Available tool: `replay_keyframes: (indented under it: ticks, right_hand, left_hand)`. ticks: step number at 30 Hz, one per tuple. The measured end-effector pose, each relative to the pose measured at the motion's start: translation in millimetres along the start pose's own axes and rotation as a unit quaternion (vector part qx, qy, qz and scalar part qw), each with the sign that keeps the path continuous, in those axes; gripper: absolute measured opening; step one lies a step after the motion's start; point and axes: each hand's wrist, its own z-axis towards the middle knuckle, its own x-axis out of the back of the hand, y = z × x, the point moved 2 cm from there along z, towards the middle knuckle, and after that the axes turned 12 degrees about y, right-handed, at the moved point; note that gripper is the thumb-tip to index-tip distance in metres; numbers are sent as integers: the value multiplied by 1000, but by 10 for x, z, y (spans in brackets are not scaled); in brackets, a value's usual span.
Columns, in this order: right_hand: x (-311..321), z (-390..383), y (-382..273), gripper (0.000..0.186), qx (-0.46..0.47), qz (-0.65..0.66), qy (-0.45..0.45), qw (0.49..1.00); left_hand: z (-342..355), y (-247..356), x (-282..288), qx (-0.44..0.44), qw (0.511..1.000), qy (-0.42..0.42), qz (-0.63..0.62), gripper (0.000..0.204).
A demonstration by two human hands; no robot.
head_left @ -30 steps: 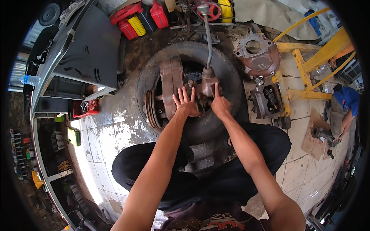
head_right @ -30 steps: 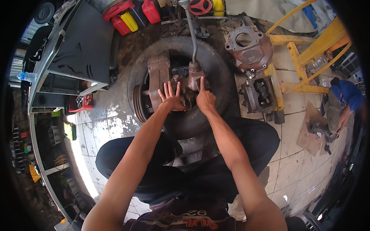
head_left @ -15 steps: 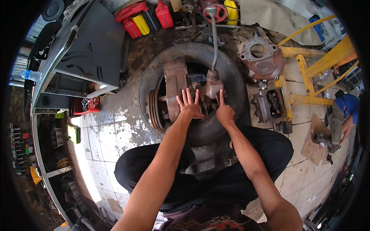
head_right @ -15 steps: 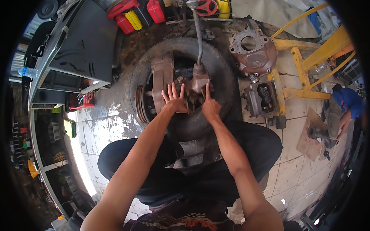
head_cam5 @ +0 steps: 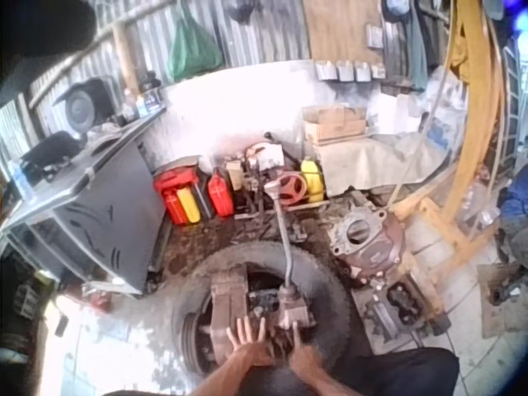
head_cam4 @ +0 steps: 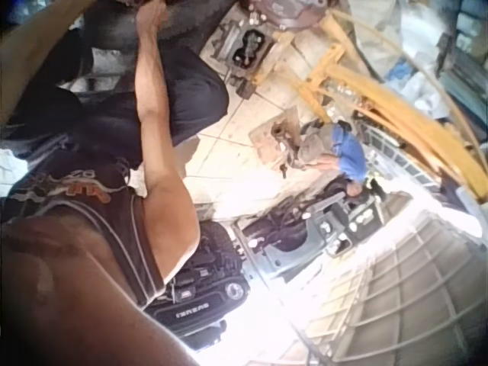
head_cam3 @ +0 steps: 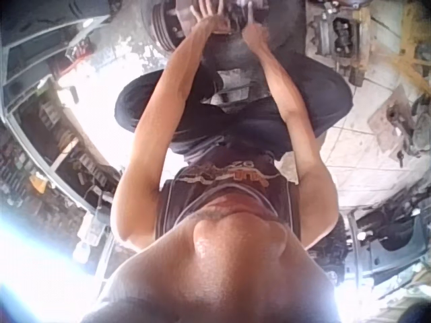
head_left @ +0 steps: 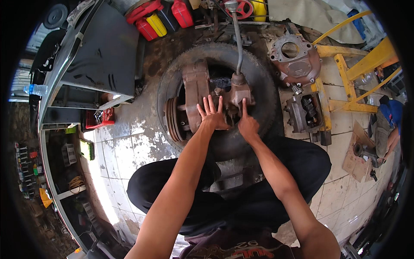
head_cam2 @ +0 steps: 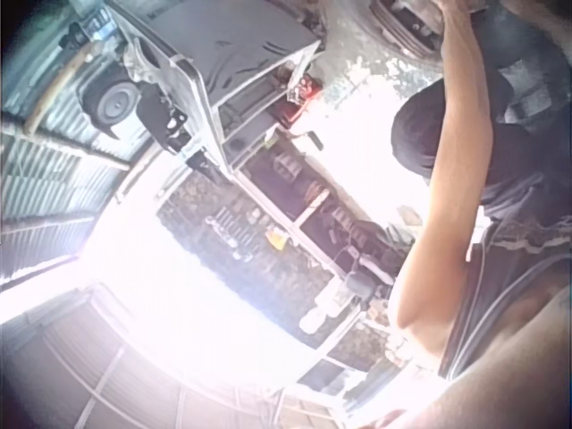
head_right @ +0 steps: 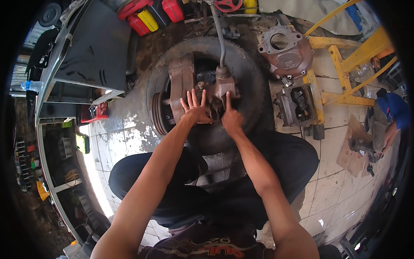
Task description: The person sits on the floor and uses both hands to manipulate a rusty mechanical component resting on a tire. They repeatedly press, wiggle, and adjust a central joint or linkage on the part, seemingly testing its movement or fit.
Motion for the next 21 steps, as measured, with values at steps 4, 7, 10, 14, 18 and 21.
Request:
replay_keyframes:
  ticks: [4, 7, 10, 14, 18, 21]
  right_hand:
    - [-24, 39, 109, 95, -5, -15, 32, 999]
    - [11, 26, 158, 92, -1, -4, 44, 999]
    - [27, -52, 114, 91, 30, -48, 24, 998]
    - [71, 20, 249, 93, 38, -38, 47, 997]
    - [65, -44, 167, 92, -6, -17, 19, 1000]
    - [107, -71, 177, 92, 19, -35, 7, 999]
  left_hand:
    - [13, 22, 49, 3, 1000, -1, 0, 140]
    - [10, 16, 31, 6, 1000, -4, 9, 141]
    - [-2, 24, 24, 5, 1000, -5, 1, 142]
    - [9, 36, 16, -1, 1000, 4, -5, 142]
    - [44, 10, -29, -9, 1000, 6, 3, 145]
    - [42, -10, -43, -3, 1000, 6, -4, 144]
